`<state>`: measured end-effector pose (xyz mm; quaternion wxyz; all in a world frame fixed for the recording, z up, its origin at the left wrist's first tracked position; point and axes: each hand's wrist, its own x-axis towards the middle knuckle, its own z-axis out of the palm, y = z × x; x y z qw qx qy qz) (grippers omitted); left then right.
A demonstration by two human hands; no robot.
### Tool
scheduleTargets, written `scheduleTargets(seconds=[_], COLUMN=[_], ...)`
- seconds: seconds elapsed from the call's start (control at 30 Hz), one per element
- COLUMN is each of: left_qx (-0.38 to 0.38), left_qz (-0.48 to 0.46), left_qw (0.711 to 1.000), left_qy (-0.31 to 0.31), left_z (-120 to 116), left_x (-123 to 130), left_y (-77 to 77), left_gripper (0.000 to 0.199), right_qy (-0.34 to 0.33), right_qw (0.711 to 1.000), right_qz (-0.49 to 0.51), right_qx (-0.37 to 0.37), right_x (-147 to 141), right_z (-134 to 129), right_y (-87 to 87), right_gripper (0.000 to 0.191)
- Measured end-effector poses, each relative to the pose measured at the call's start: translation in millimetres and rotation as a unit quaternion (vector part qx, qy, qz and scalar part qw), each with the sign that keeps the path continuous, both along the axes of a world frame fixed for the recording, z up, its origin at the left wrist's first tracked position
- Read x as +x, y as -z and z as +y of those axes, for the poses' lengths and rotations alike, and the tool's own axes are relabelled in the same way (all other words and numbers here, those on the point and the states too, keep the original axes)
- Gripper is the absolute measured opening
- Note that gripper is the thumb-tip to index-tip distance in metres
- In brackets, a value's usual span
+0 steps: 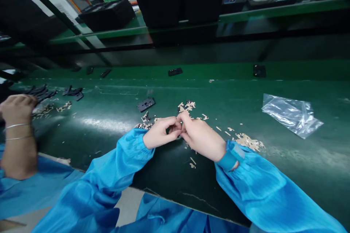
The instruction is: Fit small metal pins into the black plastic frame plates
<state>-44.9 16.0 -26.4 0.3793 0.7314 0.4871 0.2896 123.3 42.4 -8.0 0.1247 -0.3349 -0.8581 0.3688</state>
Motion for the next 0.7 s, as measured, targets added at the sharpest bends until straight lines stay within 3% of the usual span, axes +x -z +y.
scheduleTargets(seconds=[0.2,0.3,0.47,0.6,0.7], left_qx=[0.04,0.001,-0.09,-0.106,-0.073], left_qz=[0.014,-0.02,-0.127,-0.185,-0.159], left_qw=[0.999,1.0,0.983,0.971,0.98], left_qy=[-0.006,-0.024,-0.1,-0.108,-0.099], left_z=[-3,-4,-4,-6,-8], left_x=[0,-1,0,0,1], left_y=[-0.7,-1.8,1.3,1.0,-2.4], left_gripper=[0.008,0.008,0.005,0.009,0.008], right_qy=[0.005,0.009,0.081,0.083,0.082], right_qw=[0.998,0.998,0.983,0.978,0.978], right_qz=[-0.054,-0.025,0.0,-0.007,0.009], right_qx=[0.039,0.056,0.163,0.191,0.191], right_x=[-2,-1,-5,-8,-8], right_z=[-1,-1,-7,-12,-14], right_y=[-4.9,-4.3,-3.0,-1.4,0.0], right_gripper=[0.024,0.024,0.004,0.011,0.014])
